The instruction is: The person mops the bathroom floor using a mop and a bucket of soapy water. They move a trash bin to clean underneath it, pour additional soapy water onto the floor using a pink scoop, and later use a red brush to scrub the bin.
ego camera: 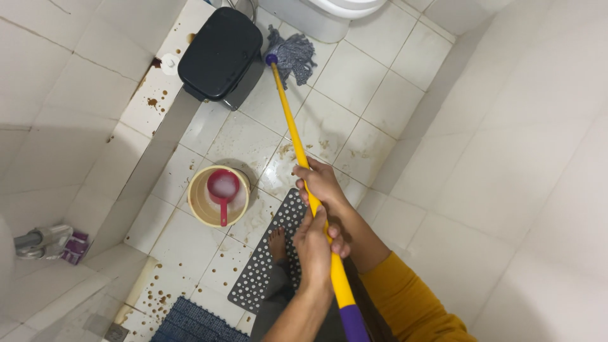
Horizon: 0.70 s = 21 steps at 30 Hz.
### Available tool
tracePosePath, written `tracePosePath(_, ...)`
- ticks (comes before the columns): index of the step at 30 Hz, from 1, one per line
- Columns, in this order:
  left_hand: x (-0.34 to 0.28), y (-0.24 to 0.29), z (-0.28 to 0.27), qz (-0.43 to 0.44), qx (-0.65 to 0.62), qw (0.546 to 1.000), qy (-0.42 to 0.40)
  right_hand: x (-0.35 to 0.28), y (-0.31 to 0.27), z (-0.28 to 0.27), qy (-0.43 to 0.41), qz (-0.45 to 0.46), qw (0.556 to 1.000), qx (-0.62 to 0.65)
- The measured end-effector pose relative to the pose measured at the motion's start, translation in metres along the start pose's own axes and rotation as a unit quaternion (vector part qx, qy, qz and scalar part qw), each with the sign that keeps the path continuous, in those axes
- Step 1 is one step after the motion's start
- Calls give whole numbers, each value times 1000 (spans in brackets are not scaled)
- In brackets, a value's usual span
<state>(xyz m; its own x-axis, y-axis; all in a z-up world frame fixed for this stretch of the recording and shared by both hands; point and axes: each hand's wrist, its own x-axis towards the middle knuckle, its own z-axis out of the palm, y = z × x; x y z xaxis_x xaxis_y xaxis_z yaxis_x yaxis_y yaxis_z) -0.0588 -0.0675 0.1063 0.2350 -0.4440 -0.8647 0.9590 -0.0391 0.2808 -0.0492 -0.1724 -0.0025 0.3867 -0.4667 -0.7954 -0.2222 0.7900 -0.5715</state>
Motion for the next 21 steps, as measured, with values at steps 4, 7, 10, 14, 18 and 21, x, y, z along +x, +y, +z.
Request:
tracePosePath(4, 36, -17, 7, -14, 15, 998, 61, 30, 4, -19, -25, 8, 998, -55)
tracePosePath(7, 80, -16, 23, 21, 46, 997, 60, 77, -8, -28, -10, 4, 996, -85)
tracePosePath(10, 118, 0, 46, 88, 184, 977, 54, 118, -25, -32, -9, -4, 999, -43)
tracePosePath(14, 129, 34, 61, 51, 144, 987, 51, 135, -48, -17, 11, -18, 1000, 23)
tracePosePath(18, 94, 30, 55, 62, 149, 987, 15, 106, -47, -14, 54, -34, 996, 68)
tracePosePath(21, 56, 23, 58, 50, 189, 981, 16, 70, -33, -34, 69, -31, 993, 89)
